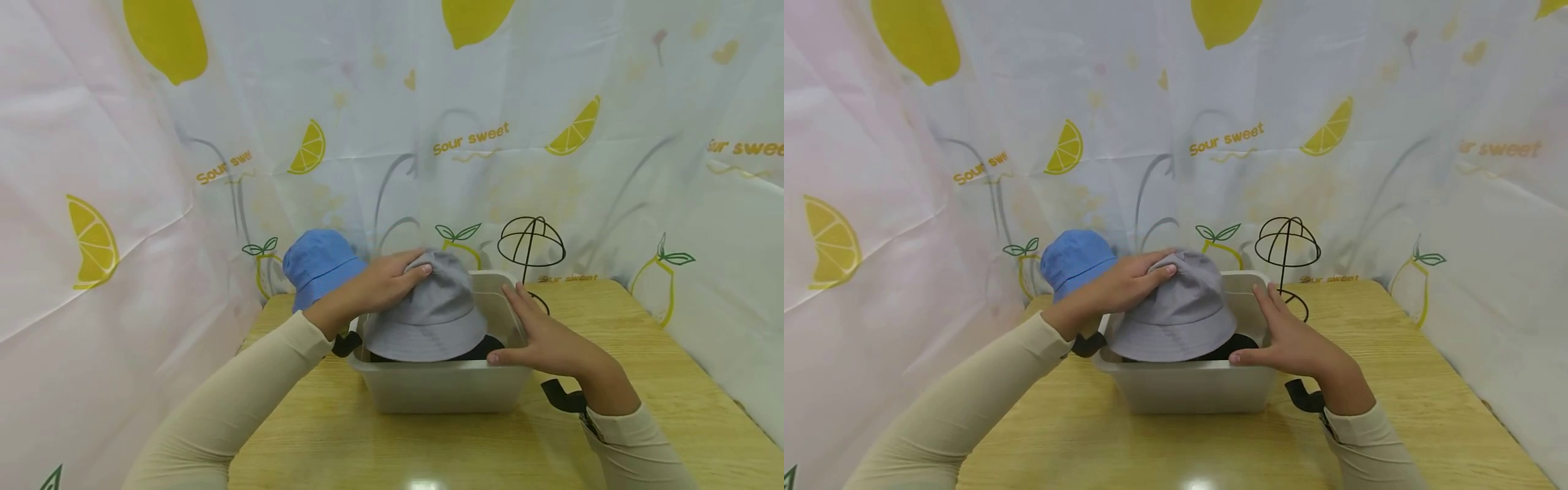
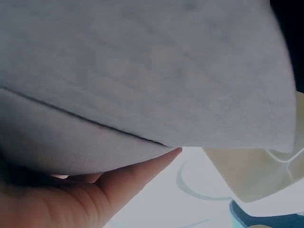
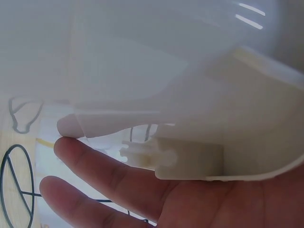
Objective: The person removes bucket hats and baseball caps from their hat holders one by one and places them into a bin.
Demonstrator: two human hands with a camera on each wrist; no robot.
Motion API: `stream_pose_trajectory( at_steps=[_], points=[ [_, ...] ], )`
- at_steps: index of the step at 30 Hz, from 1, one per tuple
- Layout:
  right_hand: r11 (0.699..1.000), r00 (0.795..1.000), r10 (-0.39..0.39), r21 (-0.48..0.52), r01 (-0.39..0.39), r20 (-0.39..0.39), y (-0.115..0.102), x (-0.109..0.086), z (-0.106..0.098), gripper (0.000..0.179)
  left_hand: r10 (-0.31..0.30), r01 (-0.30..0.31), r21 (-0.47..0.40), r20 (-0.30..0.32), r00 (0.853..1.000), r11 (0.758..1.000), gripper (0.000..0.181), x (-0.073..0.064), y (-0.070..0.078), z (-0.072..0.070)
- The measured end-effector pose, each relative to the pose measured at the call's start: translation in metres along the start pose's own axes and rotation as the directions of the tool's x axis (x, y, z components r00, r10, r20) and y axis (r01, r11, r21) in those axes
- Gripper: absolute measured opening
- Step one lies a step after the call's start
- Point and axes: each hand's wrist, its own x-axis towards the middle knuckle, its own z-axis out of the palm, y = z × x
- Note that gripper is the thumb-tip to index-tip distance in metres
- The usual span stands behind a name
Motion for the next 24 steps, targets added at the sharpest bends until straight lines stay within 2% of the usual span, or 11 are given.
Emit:
stream_pose_trajectory(
  at_steps=[4, 8, 16, 24],
  points=[
    [1.0, 1.0, -0.012, -0.001, 0.012, 0.0, 0.0013, 0.0004, 0.0005, 0.123, 0.014, -0.015, 0.048, 0.018, 1.0, 0.999, 0.062, 0.0036, -0.0017, 0.0039],
    [1.0, 1.0, -0.012, -0.004, 0.012, 0.001, 0.0023, 0.001, 0.0007, 0.122, 0.02, -0.022, 0.06, 0.044, 0.999, 0.998, 0.064, 0.005, -0.0015, 0.0061],
    [0.999, 1.0, 0.008, -0.034, -0.008, 0.009, 0.0019, 0.0016, 0.0002, 0.118, -0.002, -0.003, 0.083, 0.068, 0.998, 0.997, 0.07, 0.0066, -0.0024, 0.0083],
    [0.998, 0.999, 0.045, -0.043, -0.045, 0.0, -0.0001, -0.0002, 0.0006, 0.129, 0.007, -0.012, 0.084, 0.067, 0.998, 0.996, 0.067, 0.0087, -0.0038, 0.0094]
  ],
)
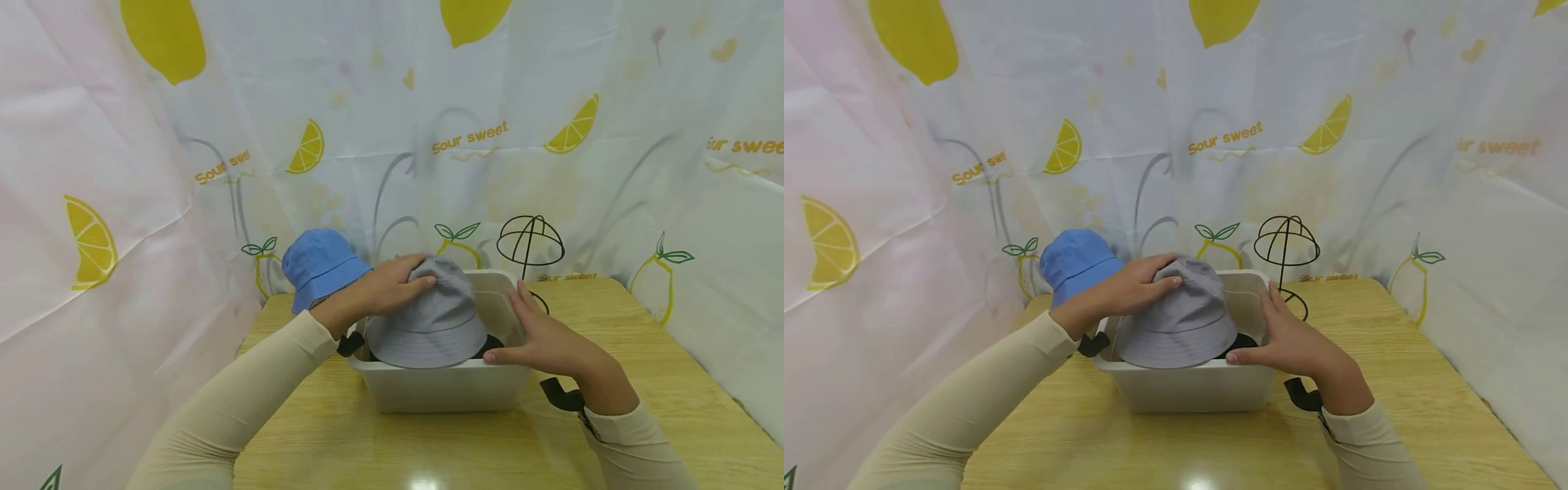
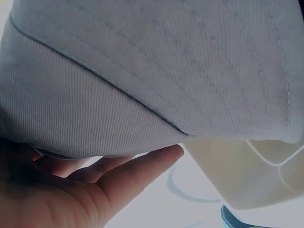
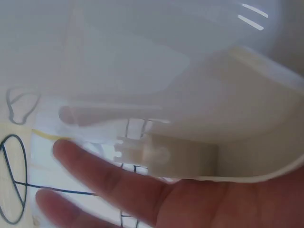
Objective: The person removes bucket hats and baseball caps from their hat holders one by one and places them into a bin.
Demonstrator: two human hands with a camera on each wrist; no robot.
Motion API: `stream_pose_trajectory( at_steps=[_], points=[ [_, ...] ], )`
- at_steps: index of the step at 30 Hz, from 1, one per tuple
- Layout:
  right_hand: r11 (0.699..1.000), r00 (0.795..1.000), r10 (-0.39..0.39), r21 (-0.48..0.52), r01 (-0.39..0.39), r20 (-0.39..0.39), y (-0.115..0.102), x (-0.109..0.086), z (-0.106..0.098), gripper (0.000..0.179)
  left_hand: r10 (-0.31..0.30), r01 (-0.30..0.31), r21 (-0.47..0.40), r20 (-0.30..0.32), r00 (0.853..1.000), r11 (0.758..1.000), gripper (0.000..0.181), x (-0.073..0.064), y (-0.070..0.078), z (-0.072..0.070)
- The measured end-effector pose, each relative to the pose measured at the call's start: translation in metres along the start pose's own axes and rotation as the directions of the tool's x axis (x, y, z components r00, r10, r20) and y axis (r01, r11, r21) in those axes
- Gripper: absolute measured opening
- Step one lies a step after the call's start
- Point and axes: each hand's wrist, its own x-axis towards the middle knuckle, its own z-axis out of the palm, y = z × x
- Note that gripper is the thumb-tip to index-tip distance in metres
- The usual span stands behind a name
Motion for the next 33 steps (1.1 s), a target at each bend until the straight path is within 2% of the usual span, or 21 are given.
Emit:
stream_pose_trajectory(
  at_steps=[9, 14, 17, 21, 27, 33],
  points=[
    [0.996, 0.996, 0.085, -0.028, -0.085, 0.005, -0.007, -0.003, 0.0, 0.139, 0.051, -0.052, -0.008, -0.07, 0.996, 0.999, 0.058, 0.002, -0.001, -0.001],
    [0.995, 0.996, 0.092, -0.038, -0.092, 0.01, -0.007, -0.004, -0.001, 0.139, 0.028, -0.027, 0.039, -0.014, 1.0, 0.999, 0.06, 0.004, -0.001, 0.0],
    [0.995, 0.995, 0.094, -0.024, -0.094, 0.015, -0.007, -0.004, -0.001, 0.139, 0.029, -0.03, 0.052, 0.008, 1.0, 0.998, 0.055, 0.006, -0.004, 0.003],
    [0.995, 0.995, 0.096, -0.019, -0.095, 0.017, -0.007, -0.004, -0.001, 0.139, 0.053, -0.054, 0.061, 0.005, 0.999, 0.997, 0.047, 0.01, -0.008, 0.004],
    [0.996, 0.996, 0.089, -0.018, -0.089, 0.015, -0.006, -0.002, -0.001, 0.138, 0.081, -0.077, 0.095, -0.032, 0.996, 0.992, 0.034, 0.018, -0.011, 0.002],
    [0.997, 0.997, 0.082, -0.016, -0.081, 0.012, -0.005, -0.002, -0.002, 0.137, 0.066, -0.067, 0.147, 0.013, 0.998, 0.987, 0.036, 0.026, -0.015, 0.01]
  ],
)
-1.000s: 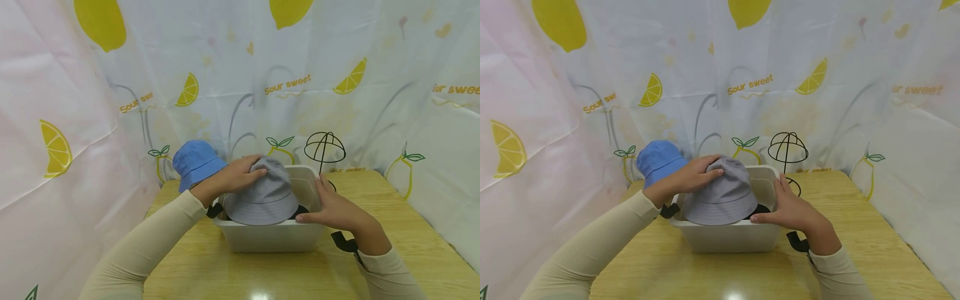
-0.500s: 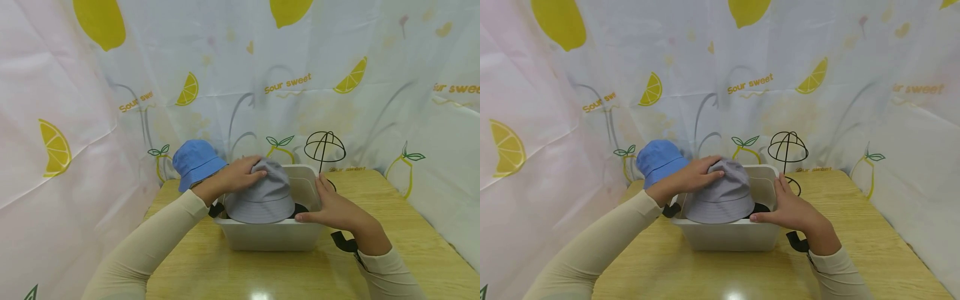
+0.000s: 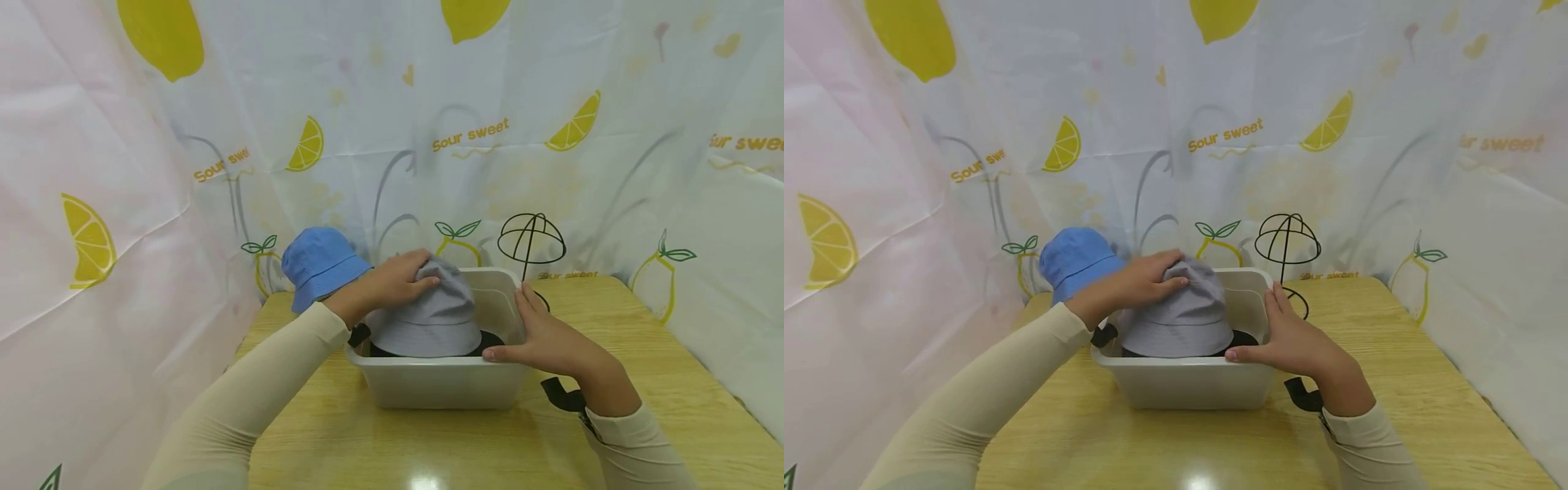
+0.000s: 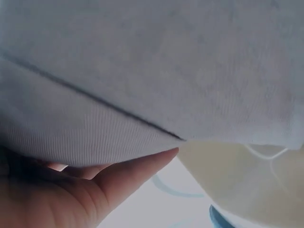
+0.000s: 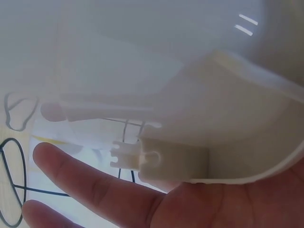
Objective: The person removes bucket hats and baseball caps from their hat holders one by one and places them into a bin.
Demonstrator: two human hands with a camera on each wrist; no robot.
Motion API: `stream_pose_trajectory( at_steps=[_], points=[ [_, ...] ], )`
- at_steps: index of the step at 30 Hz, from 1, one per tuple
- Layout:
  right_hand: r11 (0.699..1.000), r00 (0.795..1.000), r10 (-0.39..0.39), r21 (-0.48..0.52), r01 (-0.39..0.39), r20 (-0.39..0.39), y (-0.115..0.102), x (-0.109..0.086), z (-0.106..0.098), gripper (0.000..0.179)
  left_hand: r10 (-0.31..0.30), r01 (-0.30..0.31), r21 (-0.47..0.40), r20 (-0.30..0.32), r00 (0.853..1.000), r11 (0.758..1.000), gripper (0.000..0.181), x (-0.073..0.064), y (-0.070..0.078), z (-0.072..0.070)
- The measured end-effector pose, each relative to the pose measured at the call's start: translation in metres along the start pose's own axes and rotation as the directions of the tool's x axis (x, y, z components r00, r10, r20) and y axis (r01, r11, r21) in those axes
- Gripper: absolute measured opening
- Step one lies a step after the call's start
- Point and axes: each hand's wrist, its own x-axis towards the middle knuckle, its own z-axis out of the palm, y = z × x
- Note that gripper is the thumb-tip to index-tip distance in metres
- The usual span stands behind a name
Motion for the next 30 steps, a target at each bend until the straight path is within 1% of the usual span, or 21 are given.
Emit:
stream_pose_trajectory(
  at_steps=[2, 5, 7, 9, 11, 15, 17, 20, 23, 26, 30],
  points=[
    [1.0, 1.0, -0.002, 0.005, 0.002, 0.0, 0.0, 0.0, 0.0, 0.137, -0.01, 0.01, 0.018, 0.012, 1.0, 1.0, 0.041, 0.001, 0.0, 0.003],
    [1.0, 1.0, -0.013, 0.015, 0.013, -0.002, -0.001, 0.001, 0.001, 0.135, -0.029, 0.028, 0.042, 0.005, 1.0, 0.999, 0.05, 0.003, -0.002, 0.006],
    [1.0, 1.0, -0.018, 0.021, 0.018, -0.004, -0.001, 0.002, 0.001, 0.135, -0.025, 0.025, 0.044, 0.008, 1.0, 0.999, 0.052, 0.005, -0.002, 0.008],
    [1.0, 1.0, -0.016, 0.025, 0.016, -0.001, 0.0, 0.001, 0.001, 0.135, -0.016, 0.014, 0.054, 0.033, 0.999, 0.998, 0.054, 0.007, -0.002, 0.01],
    [1.0, 1.0, -0.009, 0.026, 0.009, 0.003, 0.0, 0.001, 0.001, 0.135, 0.005, -0.009, 0.057, 0.08, 0.997, 0.998, 0.053, 0.008, -0.002, 0.01],
    [1.0, 1.0, -0.007, 0.024, 0.007, 0.008, 0.001, 0.0, 0.0, 0.134, 0.018, -0.029, 0.066, 0.173, 0.985, 0.997, 0.054, 0.007, 0.0, 0.009],
    [1.0, 1.0, -0.008, 0.021, 0.008, 0.007, 0.001, 0.001, 0.0, 0.134, 0.012, -0.024, 0.051, 0.21, 0.978, 0.998, 0.054, 0.006, 0.002, 0.006],
    [1.0, 1.0, -0.006, 0.015, 0.006, 0.006, 0.002, 0.001, 0.0, 0.134, -0.011, 0.002, 0.035, 0.261, 0.965, 0.999, 0.058, 0.005, 0.002, 0.002],
    [1.0, 1.0, -0.003, 0.011, 0.003, 0.006, 0.002, 0.001, 0.0, 0.135, -0.029, 0.017, 0.044, 0.3, 0.953, 0.999, 0.063, 0.003, 0.001, 0.0],
    [1.0, 1.0, -0.001, 0.011, 0.001, 0.006, 0.002, 0.001, 0.0, 0.135, -0.034, 0.014, 0.062, 0.327, 0.944, 0.998, 0.069, 0.003, -0.002, 0.003],
    [1.0, 1.0, -0.001, 0.015, 0.001, 0.002, 0.002, 0.002, 0.0, 0.135, 0.004, -0.031, 0.068, 0.362, 0.932, 0.997, 0.072, 0.004, -0.004, 0.012]
  ],
)
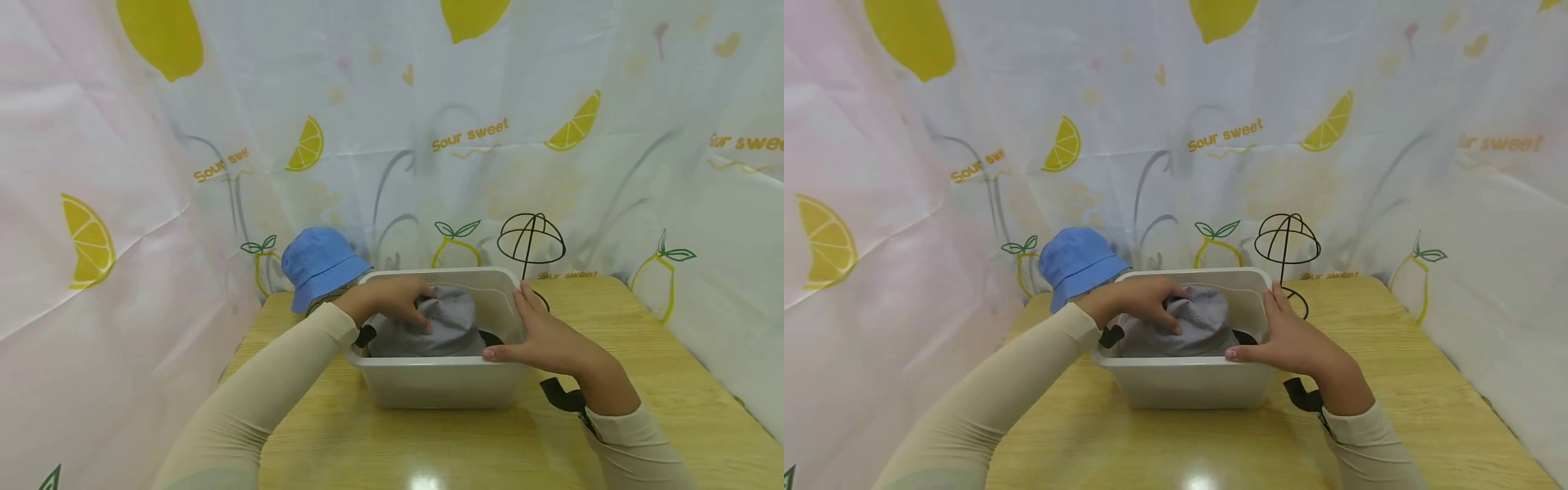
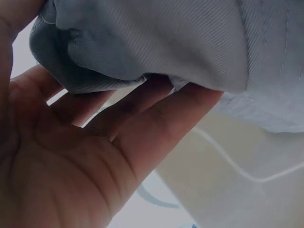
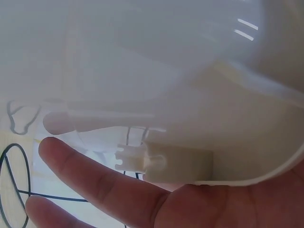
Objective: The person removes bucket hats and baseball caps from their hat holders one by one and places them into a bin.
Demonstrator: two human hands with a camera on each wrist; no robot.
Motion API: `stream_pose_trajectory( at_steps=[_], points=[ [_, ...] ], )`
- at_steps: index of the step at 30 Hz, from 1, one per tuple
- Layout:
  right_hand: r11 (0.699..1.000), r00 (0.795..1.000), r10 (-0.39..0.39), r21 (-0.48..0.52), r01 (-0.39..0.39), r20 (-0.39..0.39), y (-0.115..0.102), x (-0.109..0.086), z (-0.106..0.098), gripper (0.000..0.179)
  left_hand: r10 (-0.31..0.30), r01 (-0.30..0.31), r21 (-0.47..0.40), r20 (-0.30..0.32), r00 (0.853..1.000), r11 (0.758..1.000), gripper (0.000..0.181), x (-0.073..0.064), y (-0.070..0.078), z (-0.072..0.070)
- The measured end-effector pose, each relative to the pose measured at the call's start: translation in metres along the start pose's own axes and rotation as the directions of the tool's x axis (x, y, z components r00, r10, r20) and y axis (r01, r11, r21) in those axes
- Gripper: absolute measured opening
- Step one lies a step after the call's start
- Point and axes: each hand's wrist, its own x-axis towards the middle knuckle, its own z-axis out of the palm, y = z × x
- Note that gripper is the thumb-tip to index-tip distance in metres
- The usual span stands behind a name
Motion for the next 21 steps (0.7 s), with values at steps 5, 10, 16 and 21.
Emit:
stream_pose_trajectory(
  at_steps=[5, 10, 16, 21],
  points=[
    [1.0, 1.0, -0.007, -0.003, 0.007, -0.008, 0.0, 0.001, 0.0, 0.136, 0.033, -0.035, 0.065, 0.026, 0.999, 0.997, 0.073, 0.009, 0.002, 0.01],
    [1.0, 1.0, -0.01, -0.008, 0.01, -0.014, 0.001, 0.001, -0.001, 0.136, -0.014, 0.009, 0.067, 0.067, 0.998, 0.998, 0.08, 0.018, 0.008, 0.016],
    [1.0, 1.0, -0.006, 0.006, 0.006, -0.001, 0.003, 0.001, 0.0, 0.135, -0.1, 0.101, 0.0, 0.137, 0.986, 0.995, 0.085, 0.021, 0.014, 0.022],
    [1.0, 1.0, -0.009, 0.03, 0.009, 0.003, 0.005, 0.002, 0.0, 0.134, -0.121, 0.118, 0.031, 0.162, 0.979, 0.993, 0.082, 0.023, 0.019, 0.024]
  ],
)
